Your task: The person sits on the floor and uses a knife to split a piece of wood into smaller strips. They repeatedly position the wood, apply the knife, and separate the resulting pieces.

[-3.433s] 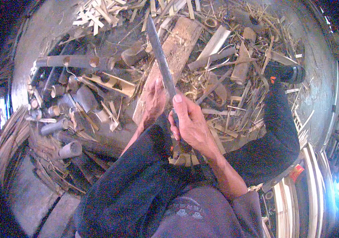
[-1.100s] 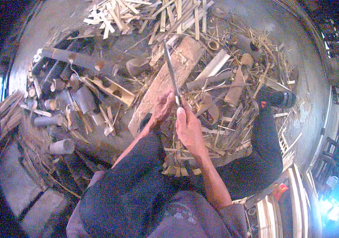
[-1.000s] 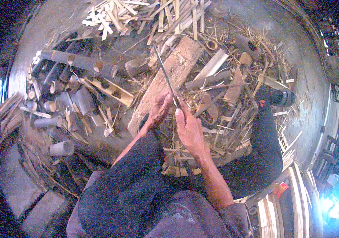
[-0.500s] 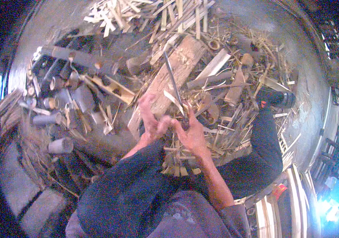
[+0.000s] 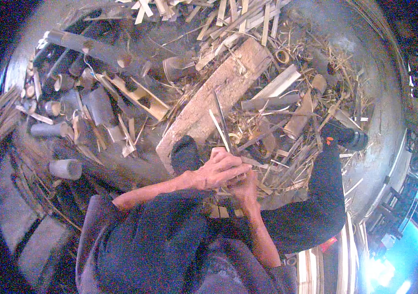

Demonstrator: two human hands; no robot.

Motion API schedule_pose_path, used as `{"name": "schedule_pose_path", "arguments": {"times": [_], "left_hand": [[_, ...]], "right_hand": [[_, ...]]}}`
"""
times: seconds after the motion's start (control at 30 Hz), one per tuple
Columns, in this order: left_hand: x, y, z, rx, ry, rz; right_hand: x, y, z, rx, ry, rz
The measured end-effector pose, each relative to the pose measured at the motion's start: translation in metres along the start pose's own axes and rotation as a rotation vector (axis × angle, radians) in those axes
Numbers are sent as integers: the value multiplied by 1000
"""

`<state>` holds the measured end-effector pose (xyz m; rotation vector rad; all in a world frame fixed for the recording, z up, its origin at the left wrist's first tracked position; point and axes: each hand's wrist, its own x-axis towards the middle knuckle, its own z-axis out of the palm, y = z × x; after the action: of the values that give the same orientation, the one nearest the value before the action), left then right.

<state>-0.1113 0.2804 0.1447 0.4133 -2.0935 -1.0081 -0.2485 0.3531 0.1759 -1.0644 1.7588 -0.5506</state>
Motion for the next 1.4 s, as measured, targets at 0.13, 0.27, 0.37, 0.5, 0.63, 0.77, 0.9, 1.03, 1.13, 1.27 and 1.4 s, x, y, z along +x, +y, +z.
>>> {"name": "schedule_pose_path", "arguments": {"times": [0.13, 0.27, 0.37, 0.5, 0.63, 0.77, 0.9, 1.03, 1.13, 1.27, 1.4], "left_hand": [[-1, -1, 4, -83, 28, -17], [0, -4, 1, -89, 19, 6], [0, -4, 2, -95, 20, 42], [-4, -5, -2, -35, -22, 74], [1, 1, -5, -152, 0, -2], [1, -1, -4, -150, -20, 2], [-3, -7, 2, -116, -62, 38], [-8, -13, 15, -262, -50, -9], [3, -11, 3, -127, -78, 72], [11, -11, 0, -125, -57, 108], [13, -12, 6, -116, -14, 114]], "right_hand": [[1, -4, -2, -70, -17, 8], [6, -8, 6, -58, 81, -128], [6, -4, 11, 5, 122, -111], [23, 0, 20, -89, 151, -151], [51, 20, 32, -320, 126, -59], [60, 32, 38, -462, 108, -37], [61, 32, 41, -498, 160, -5], [81, -5, 48, -588, 104, 325], [96, 14, 54, -554, 114, 292], [101, 24, 63, -562, 273, 173], [104, 26, 66, -569, 311, 98]]}}
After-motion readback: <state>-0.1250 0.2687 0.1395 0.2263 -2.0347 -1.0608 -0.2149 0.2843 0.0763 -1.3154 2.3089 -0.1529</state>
